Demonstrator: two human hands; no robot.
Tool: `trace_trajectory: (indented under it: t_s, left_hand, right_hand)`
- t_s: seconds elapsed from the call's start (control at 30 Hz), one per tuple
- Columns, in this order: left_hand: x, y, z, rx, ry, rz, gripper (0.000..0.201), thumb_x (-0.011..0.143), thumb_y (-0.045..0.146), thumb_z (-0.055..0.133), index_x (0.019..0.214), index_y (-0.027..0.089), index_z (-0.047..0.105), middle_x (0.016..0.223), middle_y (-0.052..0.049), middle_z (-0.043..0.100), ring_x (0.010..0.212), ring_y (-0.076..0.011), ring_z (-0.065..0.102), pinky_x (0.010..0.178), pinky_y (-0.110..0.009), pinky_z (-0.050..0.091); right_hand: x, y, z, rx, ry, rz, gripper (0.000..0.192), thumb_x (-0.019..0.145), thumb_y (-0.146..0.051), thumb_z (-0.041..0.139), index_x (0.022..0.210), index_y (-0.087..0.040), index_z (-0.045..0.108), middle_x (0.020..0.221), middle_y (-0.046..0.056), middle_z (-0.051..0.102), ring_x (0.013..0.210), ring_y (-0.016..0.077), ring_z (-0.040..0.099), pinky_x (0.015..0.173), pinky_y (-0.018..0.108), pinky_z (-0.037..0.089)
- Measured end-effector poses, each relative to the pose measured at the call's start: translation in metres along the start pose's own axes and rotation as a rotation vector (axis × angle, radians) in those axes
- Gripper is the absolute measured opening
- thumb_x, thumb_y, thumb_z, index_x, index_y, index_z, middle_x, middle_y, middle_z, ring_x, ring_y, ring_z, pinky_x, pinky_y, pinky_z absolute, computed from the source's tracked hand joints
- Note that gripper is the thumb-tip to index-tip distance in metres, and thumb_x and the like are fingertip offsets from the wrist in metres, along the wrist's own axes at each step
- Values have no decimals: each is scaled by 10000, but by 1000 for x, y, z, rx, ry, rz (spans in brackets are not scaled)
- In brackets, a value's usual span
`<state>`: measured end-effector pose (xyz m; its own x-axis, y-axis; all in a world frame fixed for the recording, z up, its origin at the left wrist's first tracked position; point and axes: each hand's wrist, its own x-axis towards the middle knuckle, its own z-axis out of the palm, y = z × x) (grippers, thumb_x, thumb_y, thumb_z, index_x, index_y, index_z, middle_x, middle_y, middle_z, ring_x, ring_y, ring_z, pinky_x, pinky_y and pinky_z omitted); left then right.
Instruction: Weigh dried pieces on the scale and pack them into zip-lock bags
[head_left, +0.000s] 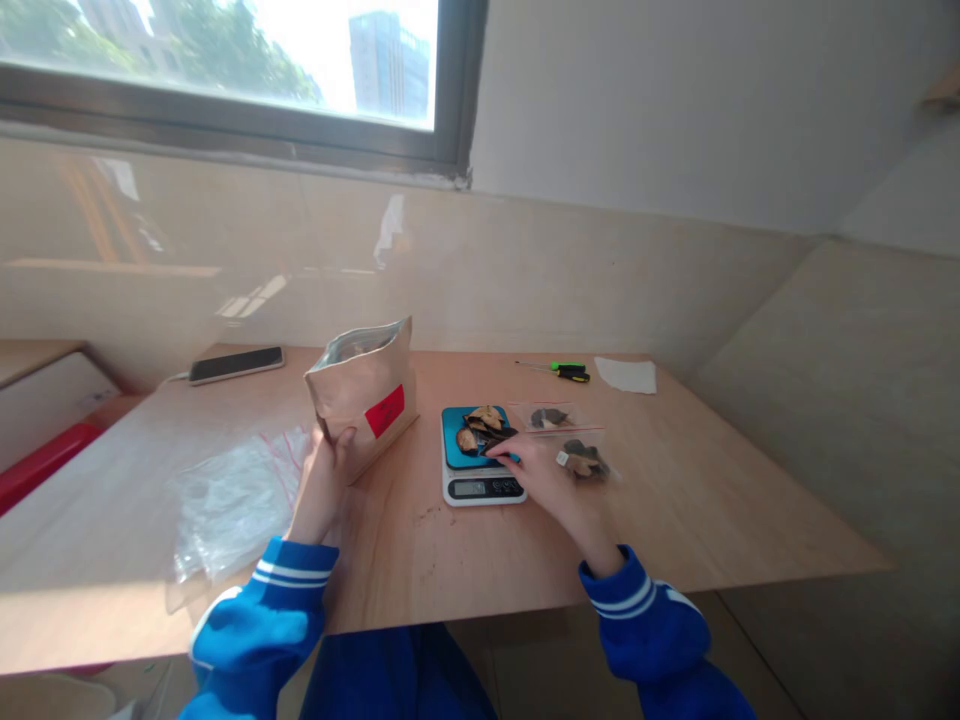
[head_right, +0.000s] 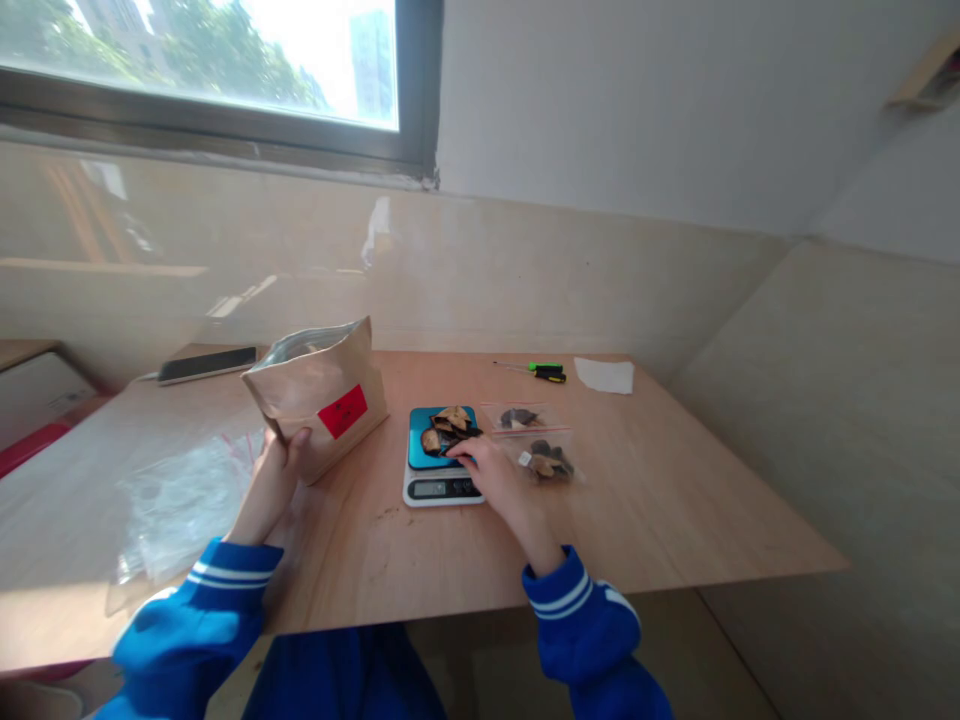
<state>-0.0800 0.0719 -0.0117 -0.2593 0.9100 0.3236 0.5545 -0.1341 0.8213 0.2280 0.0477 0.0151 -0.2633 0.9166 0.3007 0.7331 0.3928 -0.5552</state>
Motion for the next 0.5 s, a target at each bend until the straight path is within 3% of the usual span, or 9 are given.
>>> trace_trajectory:
  t_s: [0.1,0.23,0.37,0.5]
  left_hand:
    - [-1,-1,-2,0,-26,-15,498,889,492,429,1293,202,438,1086,-106,670,1070,-293,624,844,-415,519]
    - [-1,1,-4,72,-37,-20,486,904,477,411,1306,205,433,1121,-120,667,1094,-299,618,850,-420,512]
    - [5,5,-8,229,-2,-139,446,919,505,358,1221,202,481,1088,-148,668,1090,-348,618,855,-488,494]
    - [13,12,-12,295,53,-227,434,937,480,296,1177,165,473,1113,-205,649,1086,-393,618,840,-559,482]
  right_hand:
    - [-1,-3,11,-121,16,-60,261,859,-33,515,913,-165,734,956,95,743,934,220,664,865,391,517]
    - [-15,-4,1,-94,124,-77,304,888,-76,459,1033,-175,707,1023,92,725,983,224,643,896,421,501]
    - [-52,8,-16,-14,247,10,309,898,-143,426,1015,-208,704,1002,78,725,965,222,653,893,421,504]
    - [-99,22,-20,19,279,155,281,896,-214,436,975,-204,705,983,84,725,966,225,664,876,398,525]
